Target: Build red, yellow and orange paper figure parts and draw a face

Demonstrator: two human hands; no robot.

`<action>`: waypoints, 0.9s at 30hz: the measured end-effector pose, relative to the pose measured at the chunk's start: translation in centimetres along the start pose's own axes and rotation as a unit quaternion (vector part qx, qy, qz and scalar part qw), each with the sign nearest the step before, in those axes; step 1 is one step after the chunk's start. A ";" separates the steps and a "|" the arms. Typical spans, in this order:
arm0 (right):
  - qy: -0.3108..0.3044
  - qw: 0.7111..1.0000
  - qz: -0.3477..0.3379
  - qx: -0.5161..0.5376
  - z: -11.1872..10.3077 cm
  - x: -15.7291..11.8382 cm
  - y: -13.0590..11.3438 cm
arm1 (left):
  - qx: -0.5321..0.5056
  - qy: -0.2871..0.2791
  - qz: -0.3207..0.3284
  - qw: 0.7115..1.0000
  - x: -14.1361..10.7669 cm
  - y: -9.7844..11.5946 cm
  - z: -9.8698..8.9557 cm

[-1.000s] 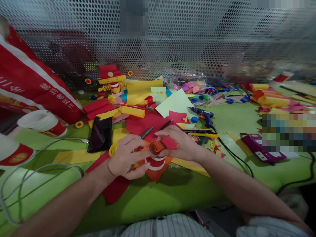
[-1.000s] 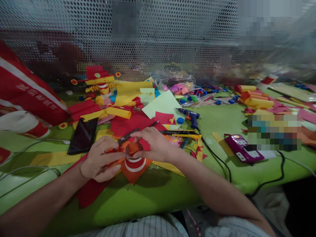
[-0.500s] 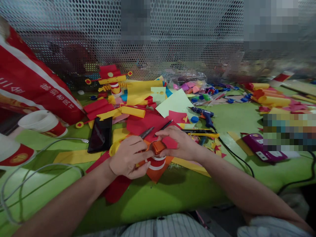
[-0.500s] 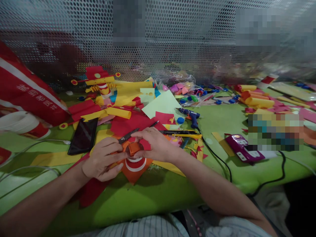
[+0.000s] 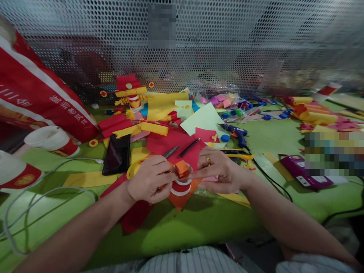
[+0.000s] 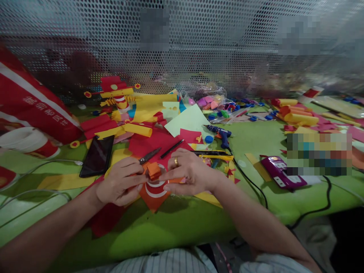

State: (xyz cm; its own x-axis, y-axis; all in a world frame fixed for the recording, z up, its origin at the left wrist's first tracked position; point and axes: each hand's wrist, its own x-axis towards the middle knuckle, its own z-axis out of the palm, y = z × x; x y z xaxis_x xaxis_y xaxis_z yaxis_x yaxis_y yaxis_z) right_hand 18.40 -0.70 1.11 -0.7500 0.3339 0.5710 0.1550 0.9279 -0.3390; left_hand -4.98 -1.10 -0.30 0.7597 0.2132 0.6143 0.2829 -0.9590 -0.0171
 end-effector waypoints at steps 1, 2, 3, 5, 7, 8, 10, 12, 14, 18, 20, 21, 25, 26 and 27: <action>-0.006 1.000 -0.002 -0.013 0.2 0.0 -0.1 | 0.002 0.000 0.000 1.000 0.0 0.0 0.0; -0.013 0.999 0.000 -0.029 0.3 0.1 -0.3 | 0.003 -0.001 0.001 1.000 0.0 0.0 0.0; -0.020 0.999 0.004 -0.044 0.4 0.1 -0.4 | 0.005 -0.002 0.001 1.000 0.0 0.0 -0.1; -0.036 0.997 0.013 -0.061 0.6 0.2 -0.6 | 0.005 -0.003 0.002 1.000 0.0 0.0 -0.1; -0.050 0.997 0.025 -0.057 0.6 0.2 -0.8 | 0.003 -0.005 0.001 1.000 0.1 0.0 0.0; -0.056 0.997 0.031 -0.050 0.6 0.2 -0.8 | 0.001 -0.005 -0.001 1.000 0.1 0.0 0.0; -0.067 0.996 0.048 -0.036 0.5 0.2 -0.9 | -0.002 -0.005 -0.007 1.000 0.0 0.1 0.0; -0.078 0.994 0.064 -0.037 0.5 0.2 -0.9 | -0.006 -0.006 -0.012 1.000 0.0 0.1 0.1; -0.082 0.993 0.074 -0.049 0.5 0.1 -0.9 | -0.008 -0.012 -0.011 1.000 -0.1 0.1 0.2; -0.074 0.992 0.073 -0.077 0.6 0.2 -1.1 | -0.004 -0.022 -0.009 1.000 -0.2 0.1 0.2; -0.072 0.991 0.068 -0.091 0.8 0.2 -1.3 | 0.002 -0.025 -0.008 1.000 -0.1 0.1 0.2; -0.071 0.990 0.065 -0.099 0.8 0.2 -1.3 | 0.006 -0.027 -0.006 1.000 -0.1 0.1 0.2; -0.068 0.986 0.053 -0.142 1.0 0.2 -1.5 | 0.019 -0.029 -0.003 0.999 -0.1 0.1 0.1; -0.069 0.984 0.050 -0.158 1.0 0.2 -1.5 | 0.020 -0.029 -0.002 0.999 -0.1 0.1 0.1; -0.070 0.981 0.047 -0.175 1.1 0.2 -1.5 | 0.020 -0.028 -0.001 0.999 -0.1 0.1 0.1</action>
State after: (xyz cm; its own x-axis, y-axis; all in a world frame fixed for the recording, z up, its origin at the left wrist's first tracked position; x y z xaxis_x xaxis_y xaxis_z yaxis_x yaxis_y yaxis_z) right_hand 17.37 -2.17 0.89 -0.7992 0.4168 0.4330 0.4197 0.9028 -0.0943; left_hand -4.93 -1.16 -0.44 0.7900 0.2270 0.5695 0.3072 -0.9505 -0.0473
